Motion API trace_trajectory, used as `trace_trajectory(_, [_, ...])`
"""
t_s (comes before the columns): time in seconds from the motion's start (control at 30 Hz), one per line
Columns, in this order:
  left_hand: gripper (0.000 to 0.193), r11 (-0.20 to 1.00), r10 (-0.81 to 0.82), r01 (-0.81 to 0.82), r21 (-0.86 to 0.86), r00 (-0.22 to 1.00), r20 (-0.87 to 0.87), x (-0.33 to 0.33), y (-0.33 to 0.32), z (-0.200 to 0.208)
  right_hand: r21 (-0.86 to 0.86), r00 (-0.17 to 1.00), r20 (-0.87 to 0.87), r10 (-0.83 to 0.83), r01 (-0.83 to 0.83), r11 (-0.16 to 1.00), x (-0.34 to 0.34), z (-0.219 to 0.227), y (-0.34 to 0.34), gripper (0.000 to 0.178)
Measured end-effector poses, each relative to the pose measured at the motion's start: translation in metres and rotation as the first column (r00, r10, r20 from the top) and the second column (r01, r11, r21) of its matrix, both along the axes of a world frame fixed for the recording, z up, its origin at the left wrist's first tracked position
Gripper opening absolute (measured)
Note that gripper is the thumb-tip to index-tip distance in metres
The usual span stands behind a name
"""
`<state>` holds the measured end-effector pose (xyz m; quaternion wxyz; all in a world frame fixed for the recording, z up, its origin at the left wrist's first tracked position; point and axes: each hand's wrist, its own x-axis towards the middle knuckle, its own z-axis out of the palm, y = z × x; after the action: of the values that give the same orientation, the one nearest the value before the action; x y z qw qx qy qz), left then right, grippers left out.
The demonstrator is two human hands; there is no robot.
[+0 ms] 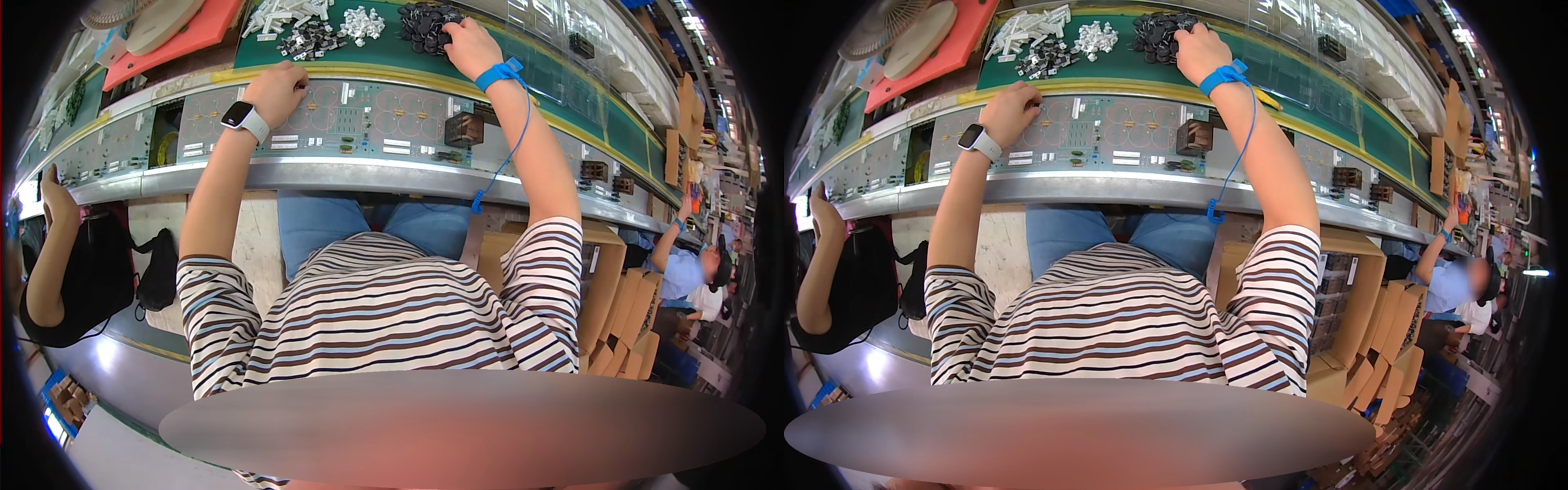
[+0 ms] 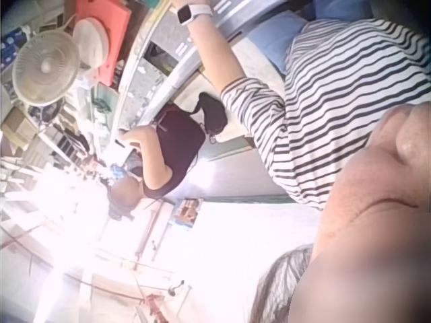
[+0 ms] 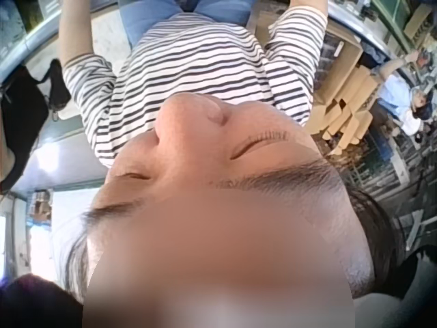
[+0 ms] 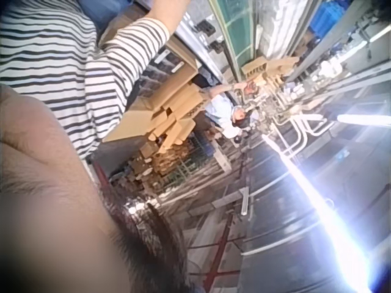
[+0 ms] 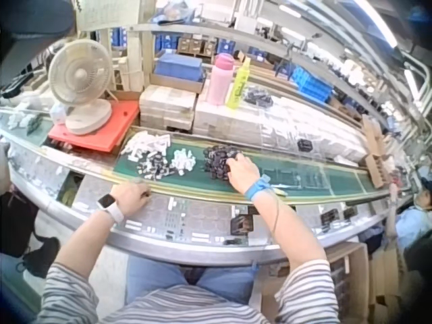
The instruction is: Manually assemble electronic components onto circuit boards on a factory production line.
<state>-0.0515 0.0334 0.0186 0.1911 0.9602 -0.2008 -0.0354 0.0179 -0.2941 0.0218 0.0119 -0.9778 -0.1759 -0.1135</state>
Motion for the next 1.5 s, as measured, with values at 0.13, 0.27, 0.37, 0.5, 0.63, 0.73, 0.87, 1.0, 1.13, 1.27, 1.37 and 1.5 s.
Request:
trace_trajectory(0.13, [0.014, 1.0, 0.0, 0.0, 0.004, 1.0, 0.008, -0.001, -0.001, 0.001, -0.018, 1.0, -0.006, 0.027, -0.027, 0.999, 0.0, -0.002, 0.003, 0.022])
trace_trajectory(0.27, [0.013, 0.991, -0.049, 0.048, -0.126, 0.999, -0.011, -0.011, -0.02, 0.014, -0.017, 0.999, -0.038, 0.024, -0.025, 1.0, 0.0, -0.006, 0.01, 0.018])
trace_trajectory(0.37, [0.012, 0.947, -0.214, 0.202, -0.249, 0.977, -0.024, -0.02, -0.037, 0.016, 0.014, 0.995, -0.094, 0.03, -0.029, 0.999, -0.003, -0.003, 0.014, 0.017])
trace_trajectory(0.5, [0.013, 0.852, -0.436, 0.405, -0.332, 0.899, -0.023, -0.024, -0.045, 0.001, 0.028, 0.982, -0.188, 0.021, -0.016, 0.999, -0.004, 0.0, 0.013, 0.016])
trace_trajectory(0.63, [0.013, 0.851, -0.455, 0.41, -0.327, 0.888, -0.071, -0.031, -0.052, 0.001, 0.064, 0.983, -0.178, 0.045, -0.035, 0.997, -0.006, -0.002, 0.009, 0.016])
trace_trajectory(0.73, [0.012, 0.883, -0.419, 0.368, -0.291, 0.898, -0.133, -0.03, -0.05, 0.003, 0.066, 0.988, -0.14, 0.067, -0.058, 0.996, -0.006, -0.003, 0.007, 0.016])
trace_trajectory(0.87, [0.011, 0.866, -0.459, 0.414, -0.279, 0.881, -0.116, -0.029, -0.046, 0.005, 0.049, 0.989, -0.141, 0.053, -0.047, 0.998, -0.003, -0.005, 0.005, 0.015])
trace_trajectory(1.0, [0.011, 0.868, -0.442, 0.4, -0.295, 0.892, -0.094, -0.026, -0.05, 0.002, 0.06, 0.992, -0.112, 0.062, -0.056, 0.997, 0.001, -0.01, 0.004, 0.016])
trace_trajectory(1.13, [0.011, 0.864, -0.446, 0.429, -0.266, 0.895, -0.007, -0.023, -0.06, -0.008, 0.124, 0.993, -0.098, 0.06, -0.047, 0.991, 0.0, -0.01, 0.008, 0.019])
trace_trajectory(1.27, [0.01, 0.863, -0.455, 0.44, -0.247, 0.89, -0.006, -0.021, -0.064, -0.012, 0.201, 0.993, -0.031, 0.11, -0.101, 0.974, -0.001, -0.01, 0.005, 0.019])
trace_trajectory(1.37, [0.011, 0.86, -0.458, 0.452, -0.238, 0.888, 0.036, -0.02, -0.063, -0.015, 0.2, 0.996, -0.063, 0.057, -0.044, 0.979, 0.001, -0.008, 0.005, 0.02])
trace_trajectory(1.5, [0.011, 0.866, -0.454, 0.443, -0.231, 0.891, 0.007, -0.018, -0.066, -0.016, 0.281, 0.996, -0.054, 0.074, -0.056, 0.958, 0.005, -0.009, 0.002, 0.02])
